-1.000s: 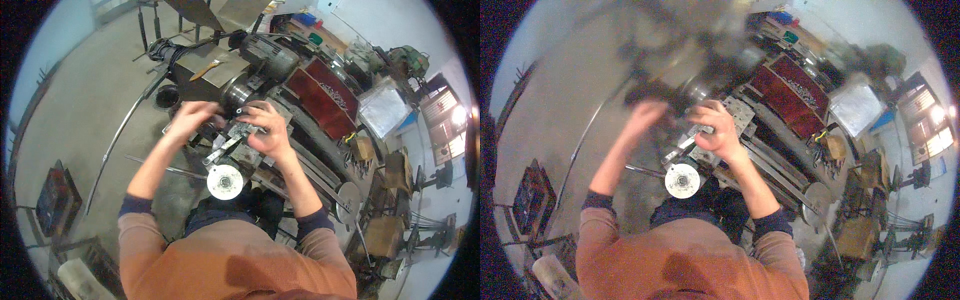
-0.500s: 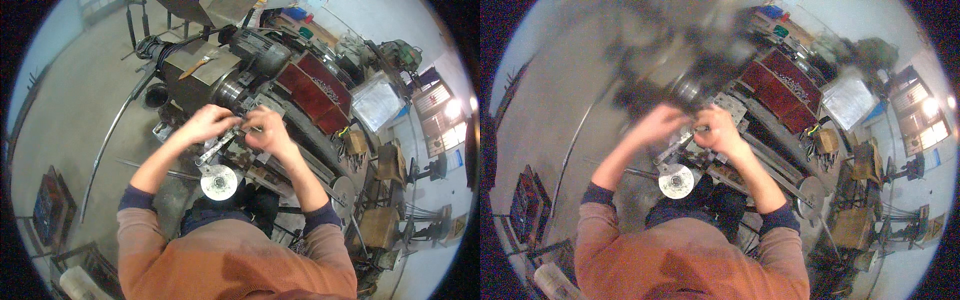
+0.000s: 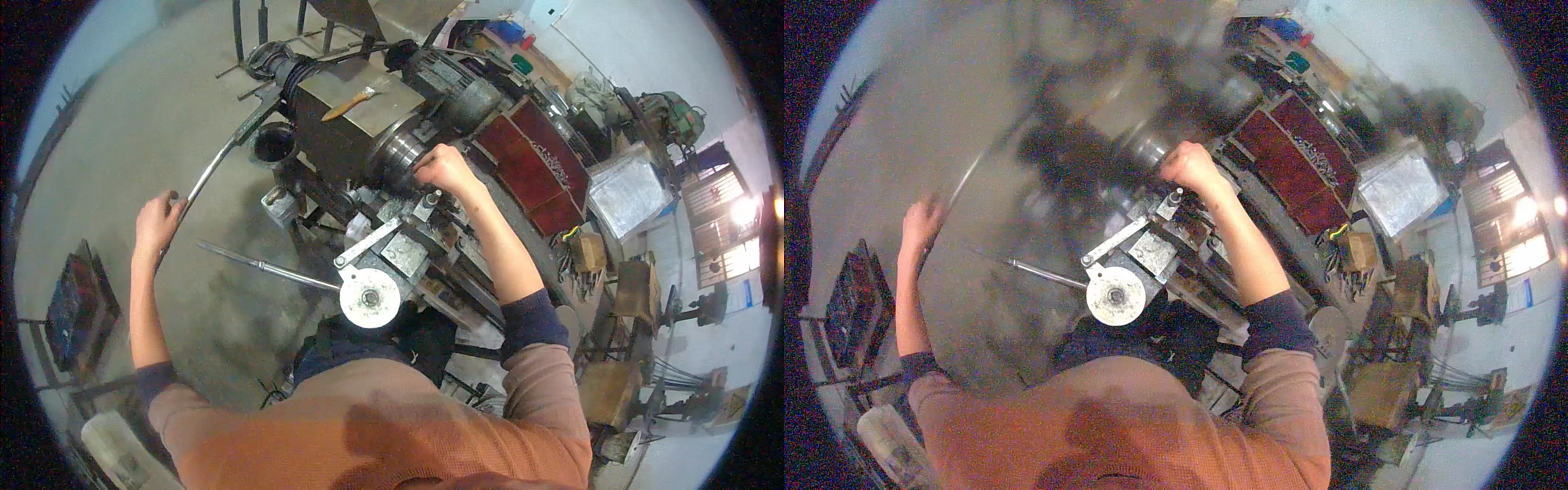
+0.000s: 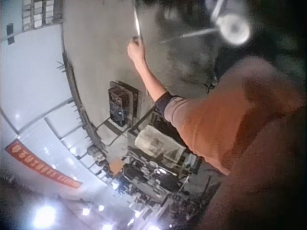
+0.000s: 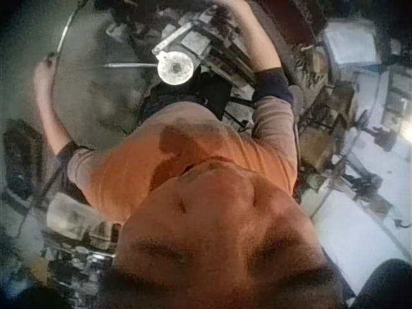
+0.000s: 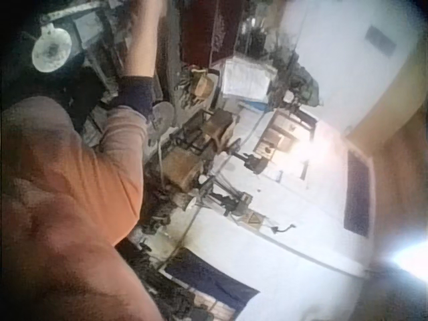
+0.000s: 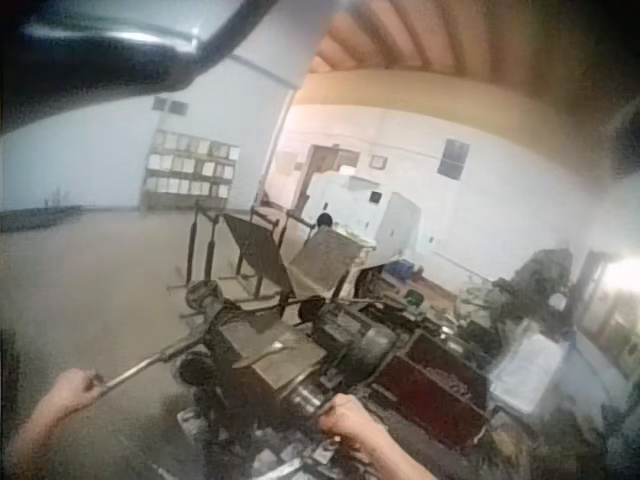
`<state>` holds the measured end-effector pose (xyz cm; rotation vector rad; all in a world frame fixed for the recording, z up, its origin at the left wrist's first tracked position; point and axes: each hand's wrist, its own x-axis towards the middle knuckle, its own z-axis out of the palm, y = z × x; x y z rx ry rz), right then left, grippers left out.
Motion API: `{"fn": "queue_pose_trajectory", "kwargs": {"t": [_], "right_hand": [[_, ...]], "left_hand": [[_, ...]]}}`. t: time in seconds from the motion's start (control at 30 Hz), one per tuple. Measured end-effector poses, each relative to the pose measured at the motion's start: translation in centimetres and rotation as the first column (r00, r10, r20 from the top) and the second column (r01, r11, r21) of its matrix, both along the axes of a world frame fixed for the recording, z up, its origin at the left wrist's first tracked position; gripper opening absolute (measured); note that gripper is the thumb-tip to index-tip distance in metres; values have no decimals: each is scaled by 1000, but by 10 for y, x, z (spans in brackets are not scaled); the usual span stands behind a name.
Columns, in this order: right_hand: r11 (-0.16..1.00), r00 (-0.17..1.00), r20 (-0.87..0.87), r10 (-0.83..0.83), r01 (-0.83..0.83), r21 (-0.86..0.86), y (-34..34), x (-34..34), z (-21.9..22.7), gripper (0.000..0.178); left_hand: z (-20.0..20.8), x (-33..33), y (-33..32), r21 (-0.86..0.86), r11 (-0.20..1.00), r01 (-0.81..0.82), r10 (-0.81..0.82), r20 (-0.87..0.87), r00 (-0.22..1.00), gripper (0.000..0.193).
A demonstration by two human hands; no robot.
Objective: The person operates a metal lathe, repeatedly loading small cylindrical metal parts into the chuck, machining them, and removing the finished pieces. The person uses both hands to handle the parts and adjust the machine controls throughout the process.
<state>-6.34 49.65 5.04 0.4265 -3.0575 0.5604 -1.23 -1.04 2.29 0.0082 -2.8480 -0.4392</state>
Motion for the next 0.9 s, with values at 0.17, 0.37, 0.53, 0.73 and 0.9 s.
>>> {"fn": "queue_pose_trajectory", "kwargs": {"t": [0.17, 0.37, 0.53, 0.73, 0.9], "right_hand": [[998, 998, 64, -9, 13, -64, -2, -2, 8, 27], [997, 997, 30, -71, 72, -39, -7, 1, 11, 24], [992, 992, 3, -127, 127, -14, -5, -2, 2, 23], [995, 992, -80, -101, 100, -14, -3, 9, 7, 28], [982, 932, -323, -164, 125, -140, 48, 70, 35, 32]], "left_hand": [[-36, -10, -3, -186, 982, 35, -16, 105, 994, 25], [-26, -107, -86, -483, 863, -149, 214, 83, 973, 19], [-22, -146, -93, -418, 854, -311, 351, 21, 936, 20], [-52, -160, -54, -119, 992, -39, 20, -149, 989, 26], [-148, -159, 49, 151, 974, 167, -191, 163, 968, 38]]}}
